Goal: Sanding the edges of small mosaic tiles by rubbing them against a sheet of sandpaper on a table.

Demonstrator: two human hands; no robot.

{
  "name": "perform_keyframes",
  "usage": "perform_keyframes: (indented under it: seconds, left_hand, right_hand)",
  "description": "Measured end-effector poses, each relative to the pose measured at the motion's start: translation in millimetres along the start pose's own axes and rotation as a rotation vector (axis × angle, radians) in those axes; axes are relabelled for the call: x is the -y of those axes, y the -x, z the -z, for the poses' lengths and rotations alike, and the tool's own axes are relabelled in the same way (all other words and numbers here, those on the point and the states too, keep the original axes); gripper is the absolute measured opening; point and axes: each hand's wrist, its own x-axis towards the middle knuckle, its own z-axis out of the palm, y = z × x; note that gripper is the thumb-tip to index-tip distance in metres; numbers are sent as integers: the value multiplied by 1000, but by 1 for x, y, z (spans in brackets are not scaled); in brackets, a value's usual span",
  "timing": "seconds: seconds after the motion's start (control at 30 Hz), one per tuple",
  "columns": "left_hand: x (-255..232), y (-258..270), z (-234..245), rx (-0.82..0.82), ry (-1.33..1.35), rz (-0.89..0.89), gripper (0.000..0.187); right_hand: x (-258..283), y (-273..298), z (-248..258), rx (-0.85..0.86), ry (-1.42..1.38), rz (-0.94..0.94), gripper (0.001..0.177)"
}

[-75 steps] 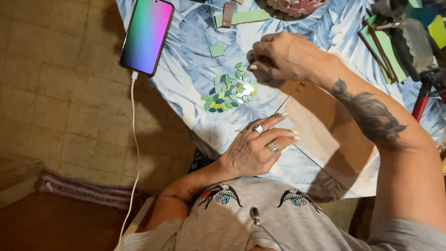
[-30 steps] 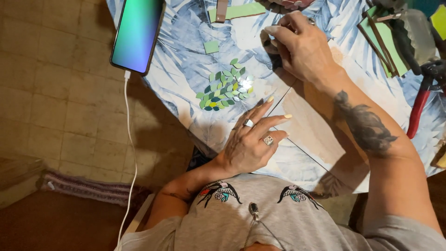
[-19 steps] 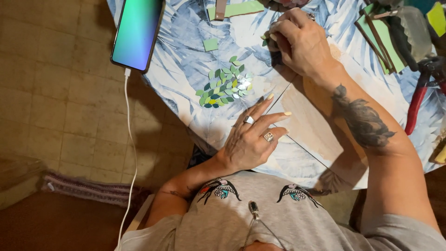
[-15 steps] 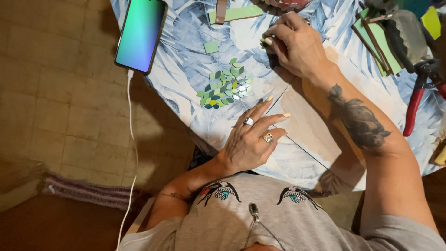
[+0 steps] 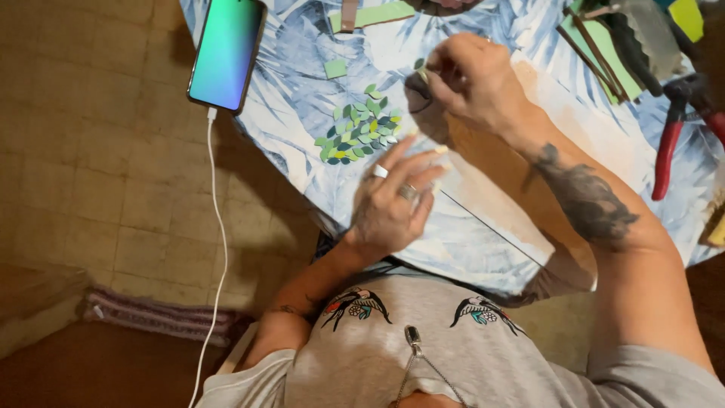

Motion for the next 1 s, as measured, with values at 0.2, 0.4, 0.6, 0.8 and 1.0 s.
perform_keyframes:
  seconds: [0.2,0.4,0.6,0.8,1.0]
  left_hand:
    - [-15,-16,-7,-70,-116,89,35]
    - [-36,-21,-37,-101,-86,22,34]
    - [-53,-22,-48,-41,-5,-20,27]
    - [-56,-23,-56,1,61,-11,20]
    - [-52,-23,-61,-7,141,0,16]
  right_hand:
    - [56,58,31,-155,-919,-643,24]
    - [82,104,31,-563,-1197,-910,14]
    - [85,127,42,-560,-1051,-807,26]
    - [88,137,47,-514,-944,-783,28]
    - [90,141,56,-435,-946,-753,17]
